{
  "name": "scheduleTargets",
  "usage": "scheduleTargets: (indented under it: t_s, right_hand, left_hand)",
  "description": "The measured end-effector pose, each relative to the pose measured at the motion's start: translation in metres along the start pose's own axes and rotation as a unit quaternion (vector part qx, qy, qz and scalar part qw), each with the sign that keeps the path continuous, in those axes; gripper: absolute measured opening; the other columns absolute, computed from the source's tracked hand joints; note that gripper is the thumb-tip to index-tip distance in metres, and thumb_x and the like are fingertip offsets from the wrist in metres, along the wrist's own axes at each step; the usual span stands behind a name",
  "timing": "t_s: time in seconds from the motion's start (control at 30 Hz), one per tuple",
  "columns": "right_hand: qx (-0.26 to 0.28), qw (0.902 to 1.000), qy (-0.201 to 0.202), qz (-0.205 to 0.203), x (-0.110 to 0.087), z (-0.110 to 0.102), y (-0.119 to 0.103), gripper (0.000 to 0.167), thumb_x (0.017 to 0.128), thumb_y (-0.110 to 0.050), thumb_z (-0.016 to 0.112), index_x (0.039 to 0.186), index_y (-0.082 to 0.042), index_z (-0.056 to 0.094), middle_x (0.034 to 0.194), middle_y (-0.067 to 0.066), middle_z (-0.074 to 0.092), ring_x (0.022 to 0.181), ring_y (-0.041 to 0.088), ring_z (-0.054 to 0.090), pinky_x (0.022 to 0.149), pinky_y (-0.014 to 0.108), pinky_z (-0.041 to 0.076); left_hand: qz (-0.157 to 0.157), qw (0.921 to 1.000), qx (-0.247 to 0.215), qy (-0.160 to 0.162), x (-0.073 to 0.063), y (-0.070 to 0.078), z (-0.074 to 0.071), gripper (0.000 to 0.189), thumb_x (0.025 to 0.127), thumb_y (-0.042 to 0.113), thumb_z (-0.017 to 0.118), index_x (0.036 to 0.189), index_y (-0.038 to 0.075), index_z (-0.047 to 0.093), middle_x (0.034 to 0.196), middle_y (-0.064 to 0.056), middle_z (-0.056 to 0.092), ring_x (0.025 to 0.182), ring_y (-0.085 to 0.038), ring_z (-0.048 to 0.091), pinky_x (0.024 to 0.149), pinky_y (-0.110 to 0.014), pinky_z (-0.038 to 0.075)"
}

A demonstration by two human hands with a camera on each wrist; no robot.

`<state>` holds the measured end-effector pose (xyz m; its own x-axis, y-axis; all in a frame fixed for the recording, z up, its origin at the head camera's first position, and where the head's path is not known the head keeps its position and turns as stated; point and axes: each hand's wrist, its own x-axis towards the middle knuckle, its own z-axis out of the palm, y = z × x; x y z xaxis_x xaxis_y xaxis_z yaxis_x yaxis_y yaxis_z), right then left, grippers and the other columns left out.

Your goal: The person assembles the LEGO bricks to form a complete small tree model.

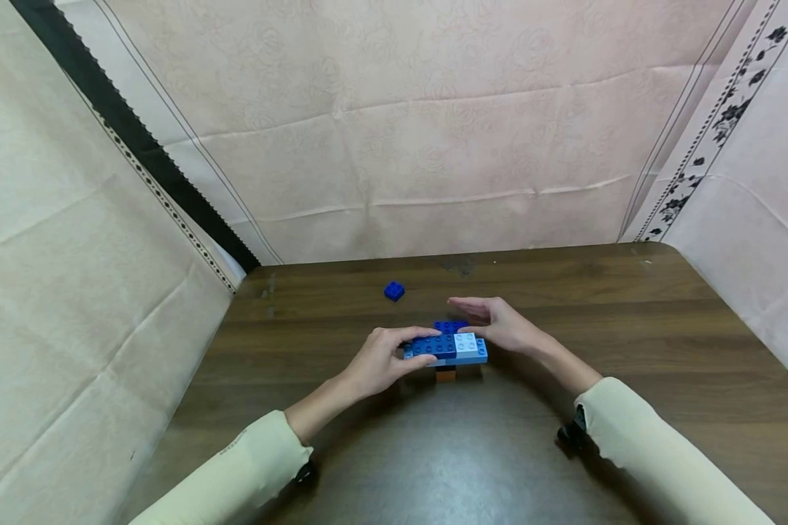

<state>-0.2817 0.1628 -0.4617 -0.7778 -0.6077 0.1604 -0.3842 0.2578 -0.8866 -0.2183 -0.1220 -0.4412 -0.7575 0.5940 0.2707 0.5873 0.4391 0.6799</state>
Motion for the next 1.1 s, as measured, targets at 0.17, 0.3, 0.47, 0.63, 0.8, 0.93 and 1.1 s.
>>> scheduleTargets:
  t_s: [0.17,0.3,0.47,0.63,0.8,0.93,1.1]
  right_hand:
    - [-0.009,0.9993,-0.023,0.028,0.005,0.004,0.008,0.062,0.098,0.011,0.066,0.155,0.011,0.043,0.158,0.029,0.047,0.149,0.046,0.042,0.119,0.062,0.034]
    - [-0.033,0.9987,-0.014,0.036,0.006,0.005,0.009,0.058,0.097,0.011,0.068,0.152,0.009,0.049,0.153,0.027,0.054,0.144,0.045,0.048,0.117,0.062,0.038]
    - [-0.064,0.9968,0.001,0.048,0.007,0.006,0.010,0.050,0.096,0.012,0.070,0.145,0.007,0.060,0.144,0.024,0.063,0.135,0.044,0.058,0.109,0.059,0.048]
    - [-0.097,0.9941,0.015,0.046,0.008,0.007,0.010,0.041,0.096,0.010,0.072,0.136,0.002,0.070,0.136,0.021,0.069,0.128,0.041,0.064,0.104,0.057,0.054]
    - [-0.113,0.9925,0.031,0.035,0.006,0.007,0.008,0.036,0.096,0.005,0.074,0.132,0.000,0.073,0.132,0.019,0.072,0.124,0.039,0.067,0.103,0.057,0.054]
    - [-0.107,0.9926,0.047,0.031,0.002,0.007,0.003,0.036,0.095,0.003,0.077,0.131,-0.001,0.074,0.130,0.018,0.073,0.122,0.037,0.069,0.103,0.056,0.055]
    - [-0.088,0.9931,0.073,0.027,-0.004,0.002,-0.011,0.036,0.095,-0.002,0.080,0.131,-0.003,0.074,0.129,0.017,0.074,0.118,0.036,0.071,0.101,0.054,0.056]
  left_hand:
    - [-0.001,1.0000,0.002,0.003,0.001,0.000,0.001,0.039,0.101,0.027,0.077,0.139,0.018,0.071,0.139,-0.009,0.070,0.113,-0.014,0.071,0.099,-0.035,0.058]
    - [-0.003,1.0000,0.003,0.002,0.001,0.000,0.000,0.039,0.101,0.027,0.078,0.139,0.019,0.072,0.139,-0.008,0.070,0.114,-0.014,0.071,0.099,-0.035,0.058]
    - [-0.007,1.0000,0.001,0.001,0.001,0.000,0.000,0.040,0.100,0.027,0.078,0.139,0.019,0.072,0.139,-0.008,0.070,0.115,-0.015,0.071,0.099,-0.034,0.058]
    - [-0.009,1.0000,-0.001,0.001,0.000,-0.001,0.001,0.039,0.101,0.027,0.077,0.139,0.019,0.071,0.140,-0.009,0.069,0.117,-0.017,0.071,0.099,-0.035,0.058]
    - [-0.013,0.9999,-0.001,0.003,0.000,-0.001,0.000,0.040,0.100,0.028,0.078,0.138,0.020,0.072,0.139,-0.008,0.070,0.117,-0.015,0.070,0.100,-0.036,0.057]
    - [-0.017,0.9999,-0.001,0.003,0.000,-0.001,0.000,0.040,0.099,0.029,0.079,0.137,0.019,0.072,0.138,-0.007,0.070,0.114,-0.014,0.070,0.101,-0.036,0.057]
    - [-0.031,0.9995,-0.012,0.001,0.001,-0.001,-0.002,0.040,0.097,0.028,0.082,0.134,0.019,0.073,0.137,-0.004,0.071,0.112,-0.014,0.068,0.102,-0.037,0.057]
